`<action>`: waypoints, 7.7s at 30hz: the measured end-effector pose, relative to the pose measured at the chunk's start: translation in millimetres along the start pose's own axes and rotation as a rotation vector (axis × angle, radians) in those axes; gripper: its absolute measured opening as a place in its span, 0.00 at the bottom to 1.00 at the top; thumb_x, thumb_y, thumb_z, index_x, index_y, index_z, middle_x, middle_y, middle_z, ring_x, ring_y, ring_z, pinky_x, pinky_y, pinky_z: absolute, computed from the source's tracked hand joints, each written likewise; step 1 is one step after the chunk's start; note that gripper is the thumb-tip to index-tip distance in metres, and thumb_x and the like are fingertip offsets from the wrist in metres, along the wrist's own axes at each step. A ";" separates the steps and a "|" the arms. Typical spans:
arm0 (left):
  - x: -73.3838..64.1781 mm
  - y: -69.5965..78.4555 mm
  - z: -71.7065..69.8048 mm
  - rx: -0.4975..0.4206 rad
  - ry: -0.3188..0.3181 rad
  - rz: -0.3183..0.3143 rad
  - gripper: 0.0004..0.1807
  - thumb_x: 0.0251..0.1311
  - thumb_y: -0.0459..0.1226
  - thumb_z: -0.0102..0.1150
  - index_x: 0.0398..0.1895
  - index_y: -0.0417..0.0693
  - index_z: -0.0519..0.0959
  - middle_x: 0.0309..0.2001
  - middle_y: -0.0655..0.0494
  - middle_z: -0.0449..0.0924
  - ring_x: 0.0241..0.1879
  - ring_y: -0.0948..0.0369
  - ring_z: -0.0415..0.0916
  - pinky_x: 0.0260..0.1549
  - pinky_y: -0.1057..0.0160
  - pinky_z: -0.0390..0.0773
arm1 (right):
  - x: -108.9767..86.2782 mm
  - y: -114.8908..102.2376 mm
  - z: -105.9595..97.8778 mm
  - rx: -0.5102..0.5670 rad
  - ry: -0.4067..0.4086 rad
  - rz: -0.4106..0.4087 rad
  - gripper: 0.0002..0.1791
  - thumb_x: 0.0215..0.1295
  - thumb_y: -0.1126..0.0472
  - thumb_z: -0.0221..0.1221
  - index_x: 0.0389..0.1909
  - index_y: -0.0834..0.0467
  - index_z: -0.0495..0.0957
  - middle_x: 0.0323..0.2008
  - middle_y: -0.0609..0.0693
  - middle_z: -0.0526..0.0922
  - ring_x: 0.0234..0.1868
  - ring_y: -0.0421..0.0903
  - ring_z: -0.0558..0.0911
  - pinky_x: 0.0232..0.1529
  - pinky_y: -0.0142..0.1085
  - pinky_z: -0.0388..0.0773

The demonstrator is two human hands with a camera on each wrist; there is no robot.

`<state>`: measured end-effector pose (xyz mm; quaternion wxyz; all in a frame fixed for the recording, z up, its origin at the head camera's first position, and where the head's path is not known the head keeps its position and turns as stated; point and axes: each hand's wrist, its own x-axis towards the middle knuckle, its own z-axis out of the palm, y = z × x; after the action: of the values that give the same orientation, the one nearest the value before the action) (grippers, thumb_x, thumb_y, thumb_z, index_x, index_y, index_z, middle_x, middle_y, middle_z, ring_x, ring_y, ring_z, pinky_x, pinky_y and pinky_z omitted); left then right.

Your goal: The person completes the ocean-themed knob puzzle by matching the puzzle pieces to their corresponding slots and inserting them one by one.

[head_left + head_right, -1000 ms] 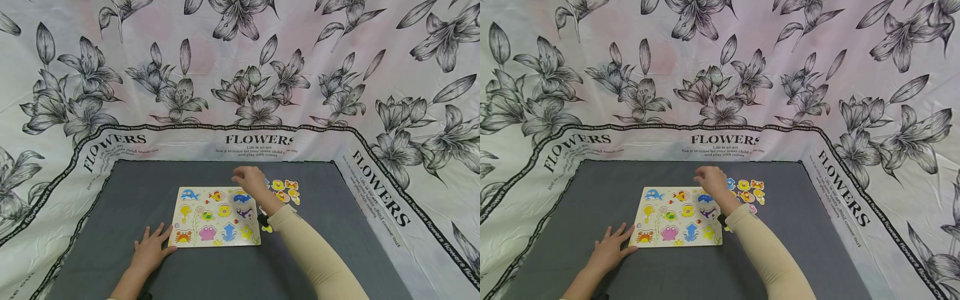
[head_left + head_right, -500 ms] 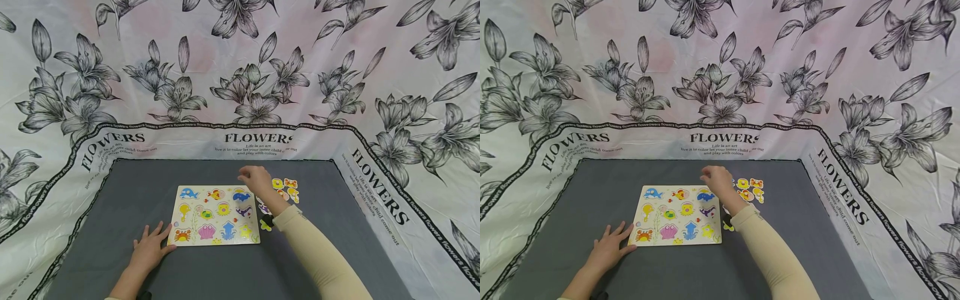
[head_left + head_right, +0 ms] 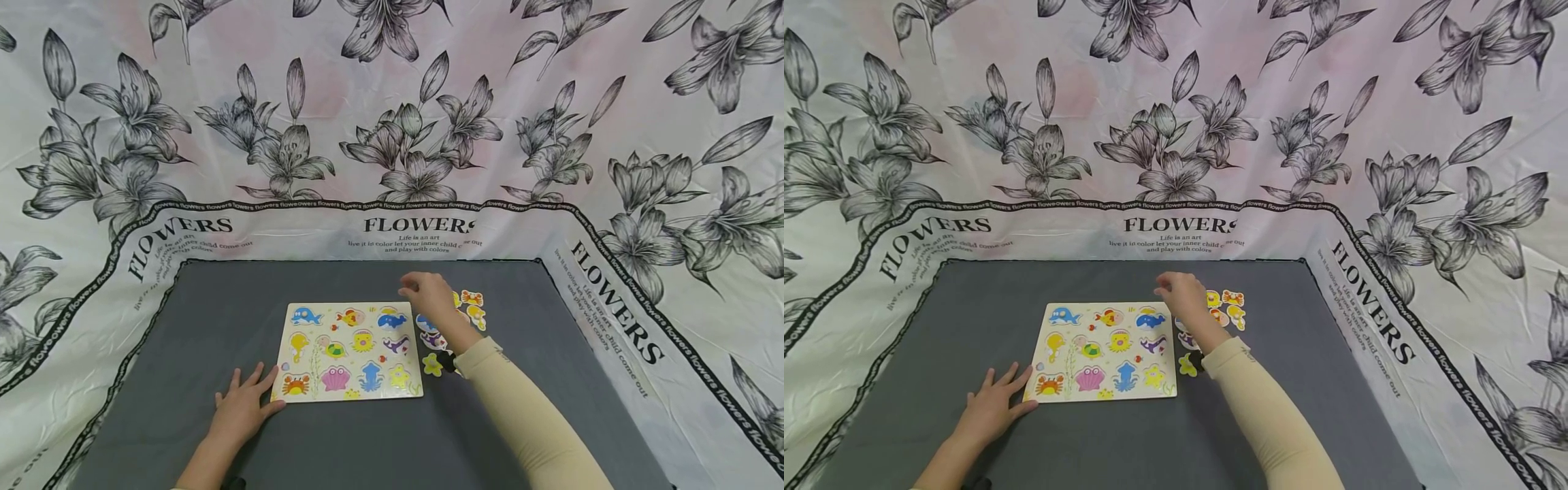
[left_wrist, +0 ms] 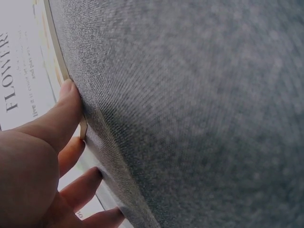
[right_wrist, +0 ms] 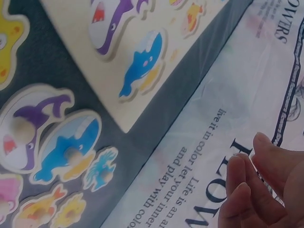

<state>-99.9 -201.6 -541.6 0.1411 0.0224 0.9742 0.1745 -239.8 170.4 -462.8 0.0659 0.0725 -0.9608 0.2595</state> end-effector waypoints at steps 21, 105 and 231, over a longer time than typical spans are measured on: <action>0.4 -1.5 0.3 0.009 0.003 0.006 0.46 0.56 0.60 0.66 0.76 0.53 0.65 0.76 0.36 0.57 0.74 0.24 0.42 0.57 0.15 0.51 | -8.5 37.9 -12.9 0.030 0.034 0.083 0.15 0.68 0.54 0.67 0.52 0.54 0.86 0.46 0.50 0.89 0.44 0.50 0.88 0.39 0.45 0.84; -1.5 5.6 -2.9 -0.012 -0.015 -0.021 0.46 0.56 0.58 0.68 0.77 0.55 0.65 0.77 0.38 0.55 0.74 0.26 0.41 0.58 0.16 0.50 | -32.7 132.6 16.3 0.143 0.058 0.414 0.10 0.67 0.61 0.66 0.45 0.60 0.89 0.45 0.57 0.88 0.47 0.54 0.80 0.53 0.49 0.81; -5.9 -0.3 2.3 -0.030 0.053 -0.019 0.44 0.54 0.55 0.70 0.75 0.53 0.68 0.76 0.38 0.59 0.74 0.26 0.44 0.58 0.16 0.51 | 21.1 -65.5 65.3 0.267 -0.111 0.097 0.07 0.67 0.56 0.68 0.41 0.52 0.91 0.37 0.47 0.91 0.40 0.45 0.87 0.39 0.40 0.85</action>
<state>-93.6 -201.7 -542.2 0.1171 0.0063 0.9751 0.1884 -255.0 79.1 -483.2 -0.0101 0.0485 -0.9222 0.3835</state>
